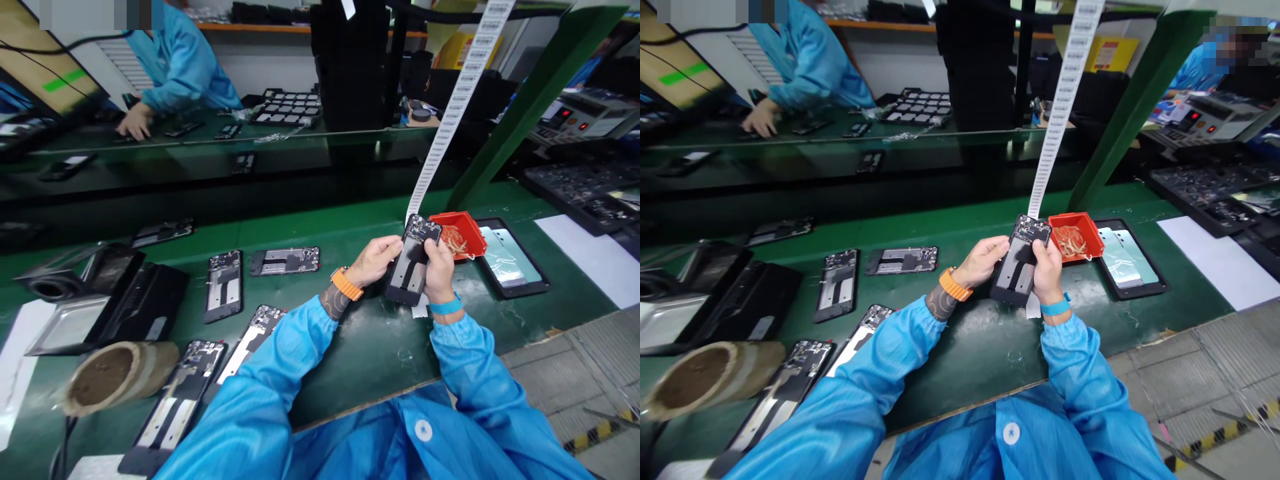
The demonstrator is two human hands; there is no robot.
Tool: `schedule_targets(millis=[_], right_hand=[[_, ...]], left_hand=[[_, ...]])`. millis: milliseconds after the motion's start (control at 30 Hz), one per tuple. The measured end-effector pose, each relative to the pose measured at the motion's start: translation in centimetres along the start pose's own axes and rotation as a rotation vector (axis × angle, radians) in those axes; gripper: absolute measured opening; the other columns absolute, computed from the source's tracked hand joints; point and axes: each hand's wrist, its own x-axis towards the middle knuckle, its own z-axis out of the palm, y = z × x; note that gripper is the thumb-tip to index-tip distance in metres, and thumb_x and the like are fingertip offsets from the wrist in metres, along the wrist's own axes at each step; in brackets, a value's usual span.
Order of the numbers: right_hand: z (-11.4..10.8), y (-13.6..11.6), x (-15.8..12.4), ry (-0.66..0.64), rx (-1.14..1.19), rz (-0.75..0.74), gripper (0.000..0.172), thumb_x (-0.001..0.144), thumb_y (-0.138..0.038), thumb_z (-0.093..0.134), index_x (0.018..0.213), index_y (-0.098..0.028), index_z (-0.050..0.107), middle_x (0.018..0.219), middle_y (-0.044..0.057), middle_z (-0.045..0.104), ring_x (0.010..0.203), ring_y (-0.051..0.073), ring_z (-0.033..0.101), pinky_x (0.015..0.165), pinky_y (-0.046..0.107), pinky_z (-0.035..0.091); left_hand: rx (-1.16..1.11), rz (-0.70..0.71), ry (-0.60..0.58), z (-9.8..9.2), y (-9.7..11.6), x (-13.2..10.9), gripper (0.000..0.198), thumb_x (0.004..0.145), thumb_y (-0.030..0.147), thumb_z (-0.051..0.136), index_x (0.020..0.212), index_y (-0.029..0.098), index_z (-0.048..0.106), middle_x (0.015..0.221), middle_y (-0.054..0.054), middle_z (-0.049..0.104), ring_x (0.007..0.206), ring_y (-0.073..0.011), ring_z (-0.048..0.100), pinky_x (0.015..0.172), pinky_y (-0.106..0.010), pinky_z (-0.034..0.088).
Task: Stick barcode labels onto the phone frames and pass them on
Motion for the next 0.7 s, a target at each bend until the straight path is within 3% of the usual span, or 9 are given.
schedule_targets(millis=[100, 200, 400, 600, 700], right_hand=[[0.0, 0.1, 0.0, -0.003, 0.007, -0.004, 0.035, 0.08, -0.049, 0.073, 0.101, -0.021, 0.07, 0.098, 0.004, 0.077, 0.094, 0.025, 0.072, 0.091, 0.042, 0.057], [0.1, 0.3, -0.2, -0.067, 0.008, 0.019, 0.036, 0.082, -0.05, 0.073, 0.105, -0.021, 0.07, 0.1, 0.005, 0.077, 0.097, 0.026, 0.072, 0.092, 0.043, 0.057], [0.3, 0.5, -0.5, -0.203, -0.15, 0.022, 0.032, 0.087, -0.046, 0.071, 0.107, -0.021, 0.069, 0.107, 0.006, 0.076, 0.104, 0.025, 0.071, 0.098, 0.043, 0.055], [0.2, -0.1, -0.5, -0.194, -0.257, 0.089, 0.035, 0.086, -0.047, 0.07, 0.109, -0.023, 0.06, 0.105, 0.006, 0.077, 0.095, 0.026, 0.074, 0.082, 0.041, 0.062], [0.0, -0.6, -0.4, -0.319, -0.267, 0.148, 0.048, 0.083, -0.046, 0.073, 0.122, -0.025, 0.056, 0.11, 0.007, 0.076, 0.094, 0.027, 0.074, 0.081, 0.044, 0.063]], left_hand=[[0.071, 0.028, 0.034, 0.1, -0.1, 0.0, 0.054, 0.08, 0.065, 0.071, 0.071, 0.013, 0.06, 0.066, 0.003, 0.049, 0.061, -0.0085, 0.04, 0.058, -0.023, 0.032], [-0.15, -0.021, 0.053, 0.3, -0.6, 0.1, 0.049, 0.08, 0.063, 0.074, 0.083, 0.015, 0.066, 0.072, 0.001, 0.059, 0.065, -0.0108, 0.05, 0.064, -0.023, 0.04], [-0.647, -0.424, 0.022, 1.0, -0.9, 0.3, 0.069, 0.099, 0.07, 0.034, 0.11, 0.012, 0.071, 0.092, -0.012, 0.075, 0.087, -0.0254, 0.071, 0.086, -0.036, 0.052], [-0.815, -0.48, -0.012, 0.3, 0.3, 0.2, 0.067, 0.105, 0.059, 0.025, 0.126, 0.011, 0.067, 0.098, -0.014, 0.076, 0.091, -0.0263, 0.074, 0.089, -0.04, 0.055], [-0.808, -0.502, -0.03, -0.1, 0.2, 0.2, 0.065, 0.105, 0.058, 0.029, 0.123, 0.011, 0.069, 0.098, -0.015, 0.076, 0.087, -0.0256, 0.074, 0.088, -0.04, 0.056]])
